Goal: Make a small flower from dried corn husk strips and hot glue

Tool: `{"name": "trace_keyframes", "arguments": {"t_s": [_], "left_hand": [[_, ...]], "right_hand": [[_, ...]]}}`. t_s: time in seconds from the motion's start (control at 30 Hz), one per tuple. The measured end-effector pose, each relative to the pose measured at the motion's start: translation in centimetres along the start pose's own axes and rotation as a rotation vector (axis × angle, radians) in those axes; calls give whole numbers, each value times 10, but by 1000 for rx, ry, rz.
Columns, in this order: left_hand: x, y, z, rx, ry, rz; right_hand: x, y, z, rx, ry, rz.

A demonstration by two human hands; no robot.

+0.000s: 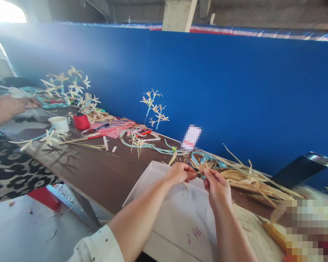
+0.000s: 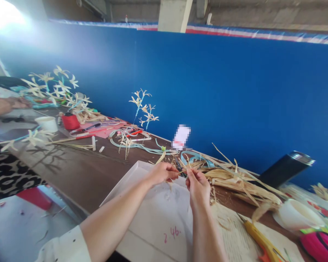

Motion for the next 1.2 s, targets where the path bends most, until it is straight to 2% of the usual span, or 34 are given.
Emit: {"name": "trace_keyframes", "arguments": {"t_s": [0.23,0.43,0.77,1.2], "left_hand": [[-1,0,5,-49,60,-16],[-7,2,3,-44,40,-73],[-6,4,-1,-4,32,-47],[-9,3,0,-13,40,-85]], "right_hand": [[0,-2,-2,78,-139,35],[1,-1,-1,79,-80,68],[-2,-3,-4,78,-69,37],[0,-2,-3,56,-29,64]]}}
Point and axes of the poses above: each hand's wrist, its own y-axis away from the middle knuckle, its own x-axis out of the palm, z = x × y, the point moved 7 cm from there along -y, towards the middle knuckle, and after that the axes turned 14 degrees about -y, right-handed, at the moved point
